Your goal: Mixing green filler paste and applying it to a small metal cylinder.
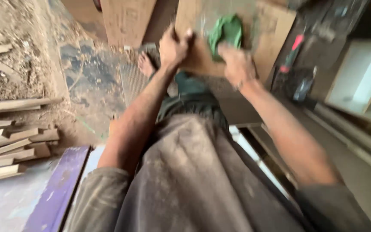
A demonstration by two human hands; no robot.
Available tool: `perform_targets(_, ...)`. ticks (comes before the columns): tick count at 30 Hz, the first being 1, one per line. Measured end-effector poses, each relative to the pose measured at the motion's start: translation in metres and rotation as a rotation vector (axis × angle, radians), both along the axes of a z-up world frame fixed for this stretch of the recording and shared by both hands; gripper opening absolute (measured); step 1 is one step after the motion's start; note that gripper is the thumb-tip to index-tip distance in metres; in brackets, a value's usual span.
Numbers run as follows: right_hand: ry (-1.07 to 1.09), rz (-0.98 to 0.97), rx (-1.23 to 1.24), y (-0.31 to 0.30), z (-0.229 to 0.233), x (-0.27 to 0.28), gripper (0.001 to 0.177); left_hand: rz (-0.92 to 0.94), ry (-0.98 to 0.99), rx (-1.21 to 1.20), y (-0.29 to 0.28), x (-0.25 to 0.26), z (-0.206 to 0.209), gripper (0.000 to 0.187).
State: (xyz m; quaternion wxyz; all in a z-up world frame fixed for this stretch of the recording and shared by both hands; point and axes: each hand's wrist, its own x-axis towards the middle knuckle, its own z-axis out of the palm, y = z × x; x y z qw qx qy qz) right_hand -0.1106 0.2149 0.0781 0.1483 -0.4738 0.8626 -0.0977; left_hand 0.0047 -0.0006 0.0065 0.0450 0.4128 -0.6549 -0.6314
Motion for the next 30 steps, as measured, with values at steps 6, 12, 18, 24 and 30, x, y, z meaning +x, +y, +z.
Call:
perform_targets(6,-0.019,-0.106,-0.005,-0.045,0.028,-0.031,0.043,-0.015,-0.018,-0.001,-0.005,-0.003,0.002,0.051)
perform_targets(12,-0.012,-0.049,0.124,-0.033,0.043,-0.030,0.043,0.012,0.018,0.036,0.002,0.003,-0.004,0.051)
perform_targets(18,0.070,-0.068,-0.084,-0.008,0.010,-0.001,0.038,-0.027,-0.077,0.012,0.001,0.000,0.009,0.050)
perform_targets(24,-0.012,-0.185,0.083,-0.043,0.041,-0.071,0.032,-0.018,-0.049,0.017,-0.001,-0.005,0.005,0.050)
perform_targets(30,-0.081,-0.126,0.041,-0.075,0.022,-0.022,0.037,0.007,0.006,0.028,0.002,0.000,0.000,0.050)
